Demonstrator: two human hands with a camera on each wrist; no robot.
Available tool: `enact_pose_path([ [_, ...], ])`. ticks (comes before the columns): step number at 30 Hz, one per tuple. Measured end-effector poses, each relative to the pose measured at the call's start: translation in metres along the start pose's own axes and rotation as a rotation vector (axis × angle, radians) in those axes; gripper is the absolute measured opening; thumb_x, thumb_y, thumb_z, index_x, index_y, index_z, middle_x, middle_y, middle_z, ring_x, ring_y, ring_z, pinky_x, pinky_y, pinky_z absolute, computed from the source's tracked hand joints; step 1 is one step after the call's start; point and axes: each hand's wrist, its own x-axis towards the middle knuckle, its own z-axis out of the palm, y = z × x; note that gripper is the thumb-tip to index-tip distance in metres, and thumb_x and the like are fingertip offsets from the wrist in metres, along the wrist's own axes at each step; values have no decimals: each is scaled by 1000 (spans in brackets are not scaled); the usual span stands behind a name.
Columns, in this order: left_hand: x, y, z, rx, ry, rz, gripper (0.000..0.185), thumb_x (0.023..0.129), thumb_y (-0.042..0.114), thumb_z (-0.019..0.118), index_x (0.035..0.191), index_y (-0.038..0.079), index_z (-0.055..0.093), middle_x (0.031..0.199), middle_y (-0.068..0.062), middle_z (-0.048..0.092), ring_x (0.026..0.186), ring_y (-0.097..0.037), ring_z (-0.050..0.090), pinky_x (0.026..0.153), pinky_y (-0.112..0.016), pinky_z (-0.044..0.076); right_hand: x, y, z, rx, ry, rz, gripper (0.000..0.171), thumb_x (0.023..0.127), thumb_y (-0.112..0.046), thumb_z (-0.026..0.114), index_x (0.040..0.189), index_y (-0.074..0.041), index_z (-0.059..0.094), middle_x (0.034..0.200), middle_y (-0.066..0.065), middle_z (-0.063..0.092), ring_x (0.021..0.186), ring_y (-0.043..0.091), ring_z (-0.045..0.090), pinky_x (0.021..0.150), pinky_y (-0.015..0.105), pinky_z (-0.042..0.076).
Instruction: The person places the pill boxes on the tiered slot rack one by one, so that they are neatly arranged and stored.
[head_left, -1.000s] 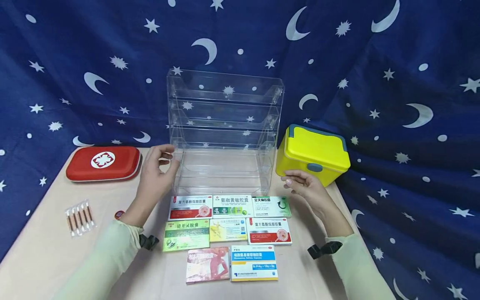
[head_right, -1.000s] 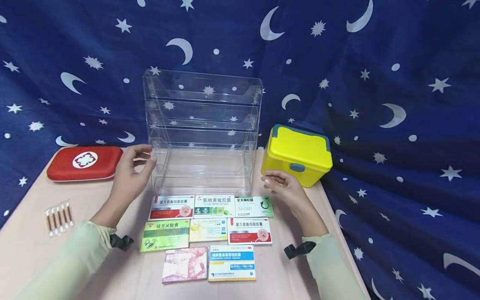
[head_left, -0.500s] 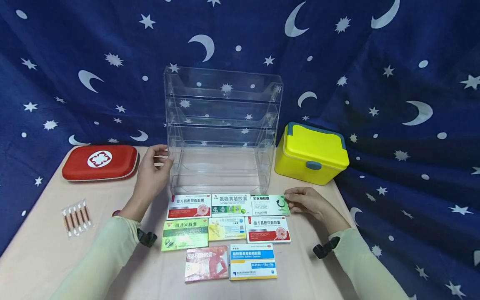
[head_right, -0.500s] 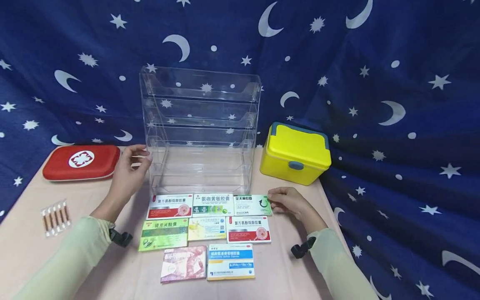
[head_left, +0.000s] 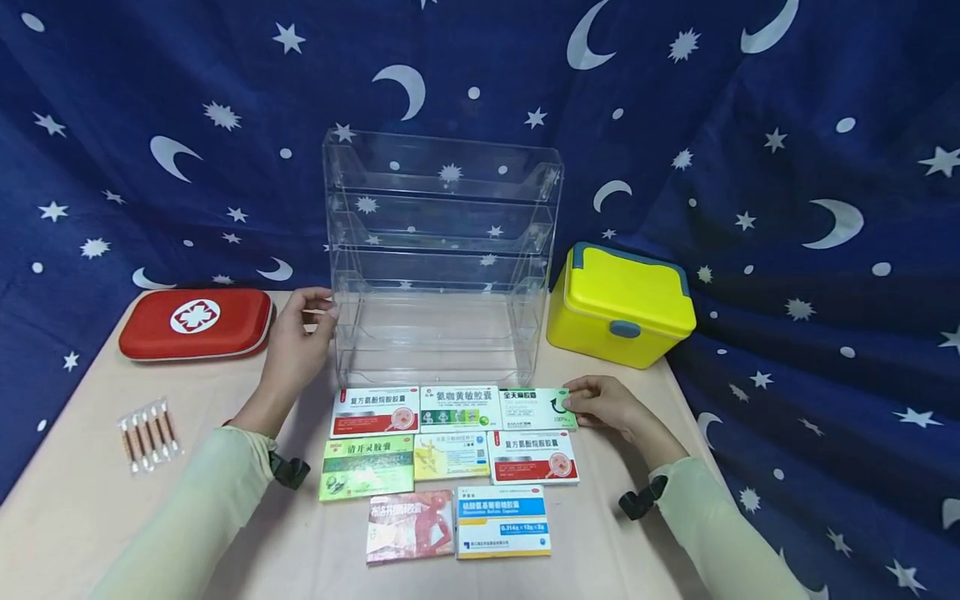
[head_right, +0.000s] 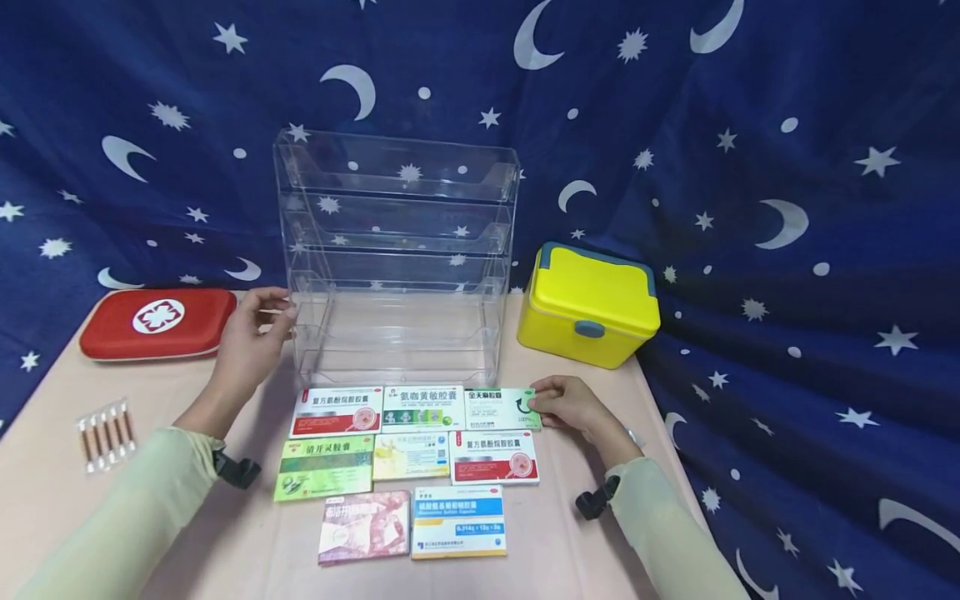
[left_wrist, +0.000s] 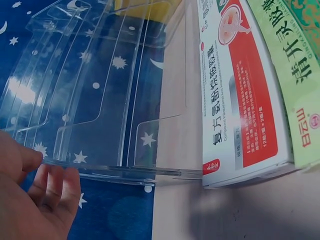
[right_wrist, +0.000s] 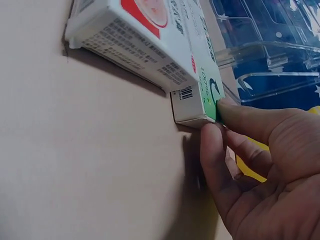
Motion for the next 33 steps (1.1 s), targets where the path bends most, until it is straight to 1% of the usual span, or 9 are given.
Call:
enact_pose_path([
  [6,2,-1,0,-14,-7,2,29,103,5,58,131,-1,55,113,-16,61,90,-19,57,68,-12,55,-3,2,-3,-30,26,-83,42,87,-16,83,121,-1,65,108,15,66,89,24,67,77,33,63],
  [15,0,0,-1,-26,-13,1,29,102,4,59,131,-2,55,112,-18,60,90,-19,57,67,-12,56,-11,6,-9,4,28,-120,46,85,-20,85,121,-3,63,105,16,63,90,26,65,80,35,62],
  [18,0,0,-1,-24,-26,3,30,103,5,60,131,-1,55,113,-18,60,92,-19,57,68,-12,56,-16,8,-12,45,29,-156,46,85,-18,85,121,-1,61,106,17,64,91,27,65,81,37,62],
  [21,1,1,-1,-20,-32,4,30,103,7,59,132,-1,55,113,-18,60,92,-20,57,68,-12,56,-20,9,-17,93,24,-201,46,87,-13,83,124,1,58,109,19,64,93,26,65,85,44,61],
  [24,1,1,-2,-16,-31,3,30,103,7,59,132,-1,55,112,-18,60,91,-20,58,68,-13,57,-22,9,-21,128,39,-246,48,88,-13,82,125,2,56,110,20,64,92,24,67,85,48,60],
  [25,1,1,-2,-14,-31,2,30,103,6,59,131,-1,56,112,-18,60,91,-20,58,68,-13,57,-23,7,-23,127,51,-253,49,88,-14,82,126,1,56,110,20,64,93,24,67,85,47,61],
  [28,1,0,-2,-17,-30,-1,29,103,6,59,131,-2,55,112,-18,60,90,-19,58,68,-14,57,-25,-4,-26,116,87,-290,51,87,-20,84,125,-1,56,111,17,64,94,22,67,83,40,62],
  [31,1,-1,-2,-22,-29,-5,29,103,5,59,130,-2,56,111,-18,61,89,-18,58,67,-14,58,-28,-27,-28,115,93,-347,47,88,-18,83,124,-2,57,111,15,65,93,19,67,83,34,61],
  [33,2,-2,-2,-27,-31,-3,29,102,4,60,130,-2,56,111,-18,61,89,-19,58,67,-14,57,-29,-47,-28,140,75,-404,43,90,-14,81,122,-1,57,110,15,65,92,19,68,82,35,62],
])
